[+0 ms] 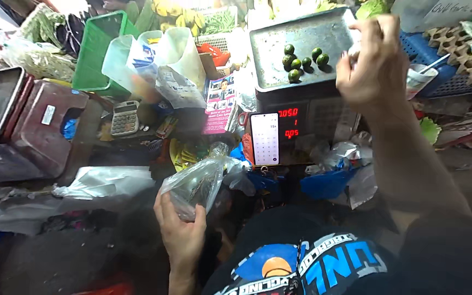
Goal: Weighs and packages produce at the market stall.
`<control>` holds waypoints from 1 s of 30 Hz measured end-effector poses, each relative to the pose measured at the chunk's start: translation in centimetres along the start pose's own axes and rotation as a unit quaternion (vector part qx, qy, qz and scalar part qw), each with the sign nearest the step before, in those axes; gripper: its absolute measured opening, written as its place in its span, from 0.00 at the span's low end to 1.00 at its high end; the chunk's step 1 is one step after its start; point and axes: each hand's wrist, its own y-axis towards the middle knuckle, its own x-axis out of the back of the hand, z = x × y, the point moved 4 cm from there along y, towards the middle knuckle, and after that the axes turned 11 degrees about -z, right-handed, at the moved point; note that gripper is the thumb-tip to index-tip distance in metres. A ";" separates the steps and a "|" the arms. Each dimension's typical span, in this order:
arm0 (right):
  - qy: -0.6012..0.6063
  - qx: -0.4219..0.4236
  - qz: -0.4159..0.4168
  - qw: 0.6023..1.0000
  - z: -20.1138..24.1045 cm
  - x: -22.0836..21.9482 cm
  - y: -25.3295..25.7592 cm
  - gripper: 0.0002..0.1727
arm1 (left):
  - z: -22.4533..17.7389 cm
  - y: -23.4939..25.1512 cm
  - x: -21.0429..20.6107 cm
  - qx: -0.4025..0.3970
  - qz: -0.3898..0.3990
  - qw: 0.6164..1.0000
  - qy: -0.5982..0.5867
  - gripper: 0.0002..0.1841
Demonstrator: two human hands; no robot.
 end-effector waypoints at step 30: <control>0.017 0.272 0.172 0.947 -1.6 -11.7 8.1 0.23 | -0.3 -1.5 0.9 -0.002 -0.013 1.000 0.028 0.43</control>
